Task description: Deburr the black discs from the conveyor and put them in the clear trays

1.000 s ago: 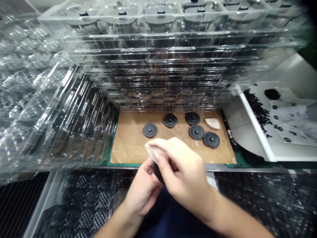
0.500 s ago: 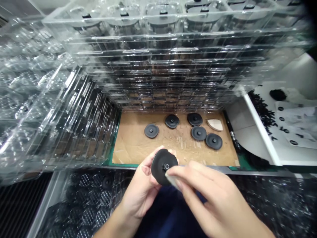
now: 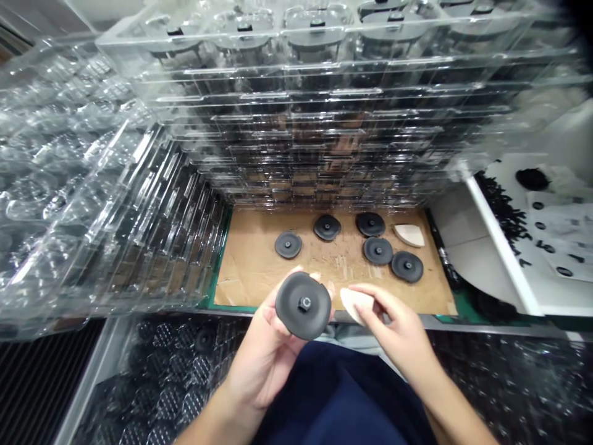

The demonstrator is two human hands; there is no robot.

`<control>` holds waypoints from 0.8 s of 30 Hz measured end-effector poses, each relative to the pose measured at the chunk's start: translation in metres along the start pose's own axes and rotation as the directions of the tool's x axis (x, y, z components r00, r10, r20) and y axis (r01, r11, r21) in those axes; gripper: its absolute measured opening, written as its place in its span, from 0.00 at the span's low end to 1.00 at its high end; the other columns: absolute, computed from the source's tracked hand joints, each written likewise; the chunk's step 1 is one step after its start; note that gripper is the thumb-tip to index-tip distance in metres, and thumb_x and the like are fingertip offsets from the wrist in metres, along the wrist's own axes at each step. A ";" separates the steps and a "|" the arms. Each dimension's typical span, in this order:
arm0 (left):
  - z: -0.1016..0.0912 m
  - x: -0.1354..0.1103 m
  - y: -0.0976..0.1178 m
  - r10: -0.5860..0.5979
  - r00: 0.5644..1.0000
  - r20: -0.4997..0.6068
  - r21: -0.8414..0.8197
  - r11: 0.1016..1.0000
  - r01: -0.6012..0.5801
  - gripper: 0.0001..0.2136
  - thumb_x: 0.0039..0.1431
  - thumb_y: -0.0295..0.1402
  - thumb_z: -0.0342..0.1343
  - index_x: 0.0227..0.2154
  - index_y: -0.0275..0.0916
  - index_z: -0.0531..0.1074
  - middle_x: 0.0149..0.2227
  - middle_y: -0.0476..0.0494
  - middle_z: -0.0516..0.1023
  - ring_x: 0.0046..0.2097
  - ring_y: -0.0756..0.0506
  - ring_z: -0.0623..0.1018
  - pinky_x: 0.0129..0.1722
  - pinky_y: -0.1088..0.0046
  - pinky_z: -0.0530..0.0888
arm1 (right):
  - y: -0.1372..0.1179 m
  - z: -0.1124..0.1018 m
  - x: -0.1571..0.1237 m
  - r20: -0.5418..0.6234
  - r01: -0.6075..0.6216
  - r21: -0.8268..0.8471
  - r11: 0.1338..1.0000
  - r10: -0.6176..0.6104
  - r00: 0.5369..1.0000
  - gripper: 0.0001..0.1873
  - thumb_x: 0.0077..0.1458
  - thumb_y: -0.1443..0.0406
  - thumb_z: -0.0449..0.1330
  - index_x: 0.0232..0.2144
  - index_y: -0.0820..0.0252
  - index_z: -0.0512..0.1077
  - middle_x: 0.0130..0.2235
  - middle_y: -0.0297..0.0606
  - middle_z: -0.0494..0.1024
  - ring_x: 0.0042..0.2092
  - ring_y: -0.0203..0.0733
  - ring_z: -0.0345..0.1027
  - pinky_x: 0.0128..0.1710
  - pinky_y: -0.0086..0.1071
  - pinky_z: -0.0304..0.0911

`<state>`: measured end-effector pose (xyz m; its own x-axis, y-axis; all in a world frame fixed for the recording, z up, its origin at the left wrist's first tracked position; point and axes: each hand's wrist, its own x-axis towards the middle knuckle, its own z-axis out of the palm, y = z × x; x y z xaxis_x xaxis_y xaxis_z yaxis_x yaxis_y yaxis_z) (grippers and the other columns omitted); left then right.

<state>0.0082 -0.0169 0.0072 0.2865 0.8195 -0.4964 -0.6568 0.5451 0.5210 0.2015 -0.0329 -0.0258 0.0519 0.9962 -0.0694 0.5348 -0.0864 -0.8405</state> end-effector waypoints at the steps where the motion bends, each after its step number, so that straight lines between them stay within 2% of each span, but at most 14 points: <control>1: 0.001 0.000 -0.001 0.003 1.000 -0.003 0.010 1.000 -0.003 0.25 0.44 0.35 0.69 0.48 0.46 0.74 0.52 0.43 0.76 0.51 0.40 0.76 0.51 0.64 0.74 | -0.011 -0.005 0.002 -0.035 0.023 -0.004 1.000 -0.023 0.999 0.11 0.58 0.61 0.56 0.40 0.56 0.75 0.36 0.37 0.80 0.28 0.38 0.70 0.26 0.29 0.68; 3: 0.003 0.000 -0.004 0.007 1.000 -0.002 0.033 0.999 -0.007 0.25 0.45 0.33 0.68 0.49 0.45 0.73 0.52 0.42 0.76 0.49 0.41 0.77 0.50 0.66 0.75 | -0.039 -0.012 0.005 -0.124 0.145 -0.019 0.989 -0.146 0.981 0.11 0.60 0.64 0.56 0.44 0.54 0.73 0.40 0.38 0.79 0.34 0.40 0.72 0.31 0.30 0.69; 5: 0.006 0.000 -0.006 -0.005 1.000 0.013 0.061 0.998 0.004 0.24 0.46 0.34 0.67 0.49 0.43 0.73 0.51 0.42 0.77 0.49 0.40 0.77 0.51 0.67 0.74 | -0.069 -0.013 0.006 -0.156 0.375 -0.024 0.927 -0.374 0.914 0.14 0.60 0.68 0.54 0.48 0.57 0.71 0.42 0.40 0.79 0.40 0.41 0.72 0.39 0.32 0.70; 7: 0.007 0.000 -0.006 -0.026 0.999 0.031 0.085 0.996 0.024 0.23 0.46 0.35 0.68 0.47 0.42 0.74 0.49 0.41 0.78 0.50 0.39 0.76 0.53 0.67 0.72 | -0.089 -0.010 0.007 -0.058 0.539 0.045 0.841 -0.536 0.842 0.14 0.59 0.72 0.53 0.47 0.64 0.71 0.39 0.43 0.79 0.41 0.41 0.72 0.43 0.33 0.69; 8: 0.006 0.000 -0.005 -0.029 0.999 0.025 0.093 0.995 0.027 0.23 0.45 0.35 0.68 0.46 0.42 0.74 0.49 0.42 0.78 0.51 0.39 0.76 0.53 0.68 0.71 | -0.094 -0.008 0.007 0.033 0.556 0.095 0.826 -0.560 0.828 0.13 0.59 0.73 0.53 0.45 0.66 0.72 0.37 0.43 0.79 0.39 0.40 0.72 0.42 0.31 0.70; 10: 0.004 0.002 -0.005 -0.022 1.000 -0.017 0.100 0.995 0.023 0.24 0.41 0.32 0.70 0.45 0.43 0.75 0.48 0.43 0.79 0.50 0.40 0.77 0.50 0.70 0.73 | -0.098 -0.004 0.009 0.195 0.498 0.147 0.855 -0.519 0.832 0.12 0.58 0.75 0.53 0.41 0.65 0.73 0.35 0.40 0.78 0.36 0.38 0.72 0.38 0.28 0.70; 11: 0.003 0.003 -0.005 -0.020 0.999 -0.039 0.102 0.995 0.024 0.26 0.40 0.31 0.71 0.46 0.44 0.74 0.48 0.44 0.79 0.48 0.40 0.77 0.47 0.71 0.74 | -0.098 -0.002 0.011 0.227 0.469 0.137 0.873 -0.489 0.842 0.11 0.58 0.75 0.53 0.39 0.64 0.74 0.34 0.39 0.78 0.35 0.37 0.72 0.37 0.28 0.70; 13: 0.004 0.004 -0.005 -0.039 0.998 -0.056 0.090 0.995 0.044 0.26 0.40 0.33 0.71 0.47 0.44 0.74 0.46 0.43 0.79 0.47 0.41 0.78 0.47 0.70 0.75 | -0.096 0.000 0.014 0.135 0.478 0.086 0.874 -0.486 0.864 0.12 0.59 0.74 0.52 0.41 0.65 0.73 0.35 0.41 0.78 0.36 0.39 0.72 0.38 0.31 0.70; 15: 0.007 0.005 -0.004 -0.057 0.998 -0.023 0.069 0.996 0.058 0.22 0.43 0.35 0.69 0.45 0.43 0.75 0.43 0.44 0.80 0.46 0.42 0.78 0.49 0.70 0.74 | -0.095 0.000 0.014 0.028 0.513 0.088 0.854 -0.517 0.855 0.13 0.60 0.73 0.50 0.44 0.66 0.72 0.37 0.44 0.79 0.38 0.41 0.72 0.41 0.35 0.71; 16: 0.008 0.005 -0.003 -0.058 0.998 -0.001 0.064 0.996 0.058 0.20 0.43 0.34 0.69 0.43 0.44 0.77 0.41 0.45 0.81 0.45 0.44 0.79 0.49 0.71 0.73 | -0.094 -0.002 0.013 0.045 0.517 0.122 0.847 -0.526 0.850 0.14 0.60 0.73 0.51 0.45 0.65 0.71 0.38 0.43 0.79 0.39 0.40 0.72 0.42 0.34 0.71; 19: 0.007 0.005 0.002 -0.085 0.995 0.057 0.072 0.994 0.081 0.20 0.36 0.30 0.72 0.37 0.44 0.80 0.39 0.47 0.82 0.42 0.46 0.80 0.44 0.77 0.74 | -0.090 -0.016 0.007 0.248 0.441 0.178 0.880 -0.474 0.845 0.13 0.58 0.74 0.54 0.43 0.59 0.72 0.36 0.35 0.79 0.36 0.34 0.73 0.37 0.25 0.70; 21: 0.004 0.006 0.004 -0.126 0.989 0.083 0.066 0.991 0.120 0.22 0.32 0.30 0.74 0.37 0.44 0.80 0.39 0.47 0.83 0.41 0.46 0.80 0.41 0.79 0.75 | -0.085 -0.026 0.003 0.280 0.396 0.069 0.916 -0.399 0.873 0.11 0.58 0.73 0.54 0.40 0.57 0.73 0.32 0.33 0.78 0.32 0.33 0.72 0.32 0.24 0.69; 24: 0.000 0.009 0.003 -0.132 0.986 0.099 0.039 0.991 0.129 0.22 0.36 0.28 0.72 0.40 0.44 0.79 0.41 0.47 0.83 0.41 0.49 0.80 0.41 0.81 0.74 | -0.082 -0.033 0.000 0.221 0.426 -0.142 0.894 -0.390 0.894 0.12 0.58 0.72 0.53 0.39 0.59 0.73 0.31 0.36 0.78 0.31 0.38 0.71 0.31 0.30 0.68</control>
<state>0.0088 -0.0080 0.0047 0.4383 0.7536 -0.4899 -0.5864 0.6528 0.4795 0.1858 -0.0257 0.0608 -0.3486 0.9256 0.1476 0.6199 0.3458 -0.7044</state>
